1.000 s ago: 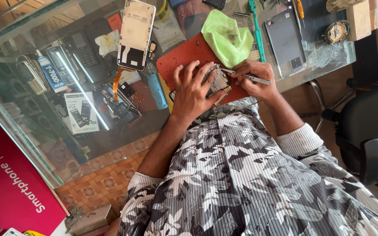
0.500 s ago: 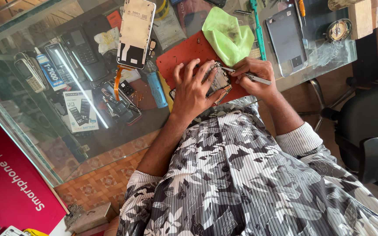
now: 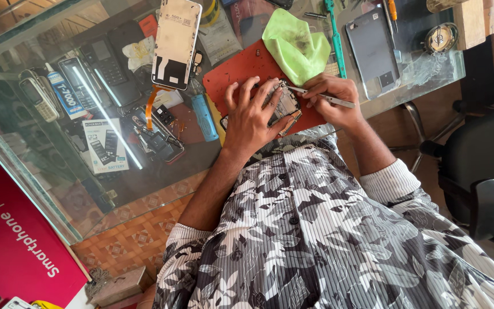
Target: The person disassembles and repairs a mobile phone on a glass-topped workbench, using a screwdriver to remove components and a cloth to wipe internal surfaces.
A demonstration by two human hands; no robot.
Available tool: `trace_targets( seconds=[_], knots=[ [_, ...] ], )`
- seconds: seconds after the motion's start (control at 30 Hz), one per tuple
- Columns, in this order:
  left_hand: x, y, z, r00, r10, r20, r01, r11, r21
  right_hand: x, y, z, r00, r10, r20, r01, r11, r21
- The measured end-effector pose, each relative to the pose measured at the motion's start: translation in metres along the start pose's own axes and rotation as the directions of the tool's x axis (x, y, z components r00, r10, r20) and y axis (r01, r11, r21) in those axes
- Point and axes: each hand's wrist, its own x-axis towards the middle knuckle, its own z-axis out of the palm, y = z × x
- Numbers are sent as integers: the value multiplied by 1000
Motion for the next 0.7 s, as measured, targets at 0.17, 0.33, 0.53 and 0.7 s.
trace_targets(
  seconds=[0.17, 0.33, 0.53, 0.7],
  knots=[
    [0, 0, -1, 1000, 5, -8, -5, 1000, 11, 4, -8, 3, 998, -65, 22, 68, 979, -191],
    [0, 0, 0, 1000, 16, -19, -15, 1000, 16, 5, -10, 3, 999, -50, 14, 51, 982, -184],
    [2, -1, 1, 1000, 22, 6, -23, 998, 61, -2, 6, -3, 987, -3, -162, 58, 942, 331],
    [4, 5, -4, 999, 11, -38, -9, 999, 49, 3, 0, 5, 966, -106, -235, 179, 932, 315]
  ],
)
